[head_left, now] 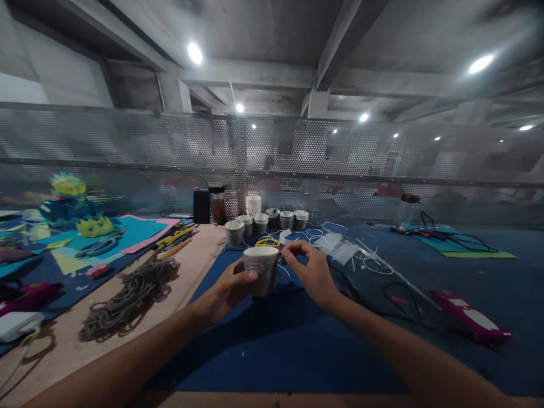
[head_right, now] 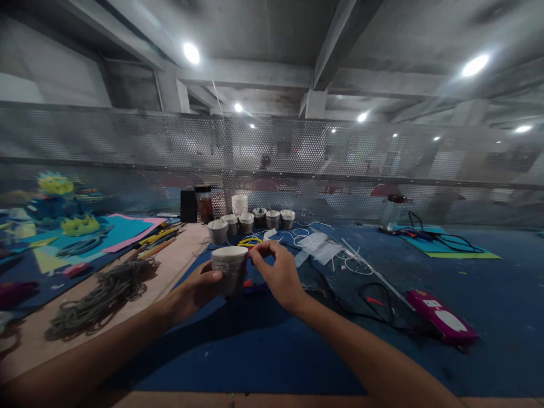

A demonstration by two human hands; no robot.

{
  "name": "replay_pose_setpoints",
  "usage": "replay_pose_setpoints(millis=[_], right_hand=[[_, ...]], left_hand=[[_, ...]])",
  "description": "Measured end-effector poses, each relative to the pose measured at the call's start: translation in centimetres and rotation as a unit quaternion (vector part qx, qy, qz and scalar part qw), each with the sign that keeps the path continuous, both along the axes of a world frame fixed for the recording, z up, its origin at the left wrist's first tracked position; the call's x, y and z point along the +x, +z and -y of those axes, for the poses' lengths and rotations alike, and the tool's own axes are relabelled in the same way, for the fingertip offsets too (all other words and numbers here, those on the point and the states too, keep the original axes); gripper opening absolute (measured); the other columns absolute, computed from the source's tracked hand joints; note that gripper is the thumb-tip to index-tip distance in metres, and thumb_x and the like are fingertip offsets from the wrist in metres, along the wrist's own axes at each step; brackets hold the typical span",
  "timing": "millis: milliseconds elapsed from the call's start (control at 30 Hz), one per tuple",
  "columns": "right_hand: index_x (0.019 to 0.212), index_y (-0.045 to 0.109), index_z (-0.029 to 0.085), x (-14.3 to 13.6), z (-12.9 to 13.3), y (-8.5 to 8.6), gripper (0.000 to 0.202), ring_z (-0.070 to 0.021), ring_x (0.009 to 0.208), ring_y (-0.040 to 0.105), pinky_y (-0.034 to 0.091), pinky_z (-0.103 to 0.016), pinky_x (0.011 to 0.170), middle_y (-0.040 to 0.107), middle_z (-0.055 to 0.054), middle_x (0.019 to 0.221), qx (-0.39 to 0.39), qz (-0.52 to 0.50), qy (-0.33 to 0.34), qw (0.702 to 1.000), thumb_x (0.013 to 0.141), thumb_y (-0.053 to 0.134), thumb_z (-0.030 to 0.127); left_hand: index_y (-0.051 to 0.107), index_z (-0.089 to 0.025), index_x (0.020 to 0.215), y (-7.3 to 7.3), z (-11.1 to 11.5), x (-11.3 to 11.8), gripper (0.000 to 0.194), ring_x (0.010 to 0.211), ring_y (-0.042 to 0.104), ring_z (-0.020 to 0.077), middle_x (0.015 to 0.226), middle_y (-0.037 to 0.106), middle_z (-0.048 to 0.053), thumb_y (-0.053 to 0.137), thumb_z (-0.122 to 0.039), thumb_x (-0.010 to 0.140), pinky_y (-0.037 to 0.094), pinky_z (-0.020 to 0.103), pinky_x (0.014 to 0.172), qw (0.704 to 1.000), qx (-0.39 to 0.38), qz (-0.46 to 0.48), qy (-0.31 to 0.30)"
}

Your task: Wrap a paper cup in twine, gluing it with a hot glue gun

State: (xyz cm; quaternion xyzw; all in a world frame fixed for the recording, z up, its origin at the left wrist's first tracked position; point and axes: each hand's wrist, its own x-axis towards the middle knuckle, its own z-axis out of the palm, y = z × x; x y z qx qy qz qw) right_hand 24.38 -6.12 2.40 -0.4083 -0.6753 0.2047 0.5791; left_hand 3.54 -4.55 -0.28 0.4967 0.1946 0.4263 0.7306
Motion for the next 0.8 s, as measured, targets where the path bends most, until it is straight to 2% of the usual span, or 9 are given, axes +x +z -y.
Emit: replay_pose_setpoints(millis=[267, 800], right_hand=[[0.085, 0.066, 0.019, -0.01, -0.39, -0.43, 0.018, -0.0163, 0.078, 0.065, 0.05, -0.028, 0.076, 0.07, -0.002, 0.083, -0.007, 0.004, 0.012, 1.0, 0.089, 0.062, 0.036], [0.085, 0.066, 0.018, -0.02, -0.15, 0.0, 0.015, -0.0159, 0.077, 0.064, 0.05, -0.028, 0.077, 0.07, -0.002, 0.083, 0.003, -0.006, 0.01, 1.0, 0.088, 0.062, 0.033]], left_hand=[[0.065, -0.018, 0.123, 0.04, -0.08, -0.21, 0.041, 0.103, 0.067, 0.0268, 0.119, 0.07, 0.012, 0.068, -0.021, 0.082, 0.051, 0.037, 0.089, 1.0, -0.003, -0.008, -0.008], [0.062, -0.014, 0.126, 0.03, -0.1, -0.31, 0.043, 0.106, 0.065, 0.0281, 0.121, 0.068, 0.014, 0.066, -0.022, 0.083, 0.05, 0.038, 0.093, 0.999, -0.003, 0.0, -0.037]])
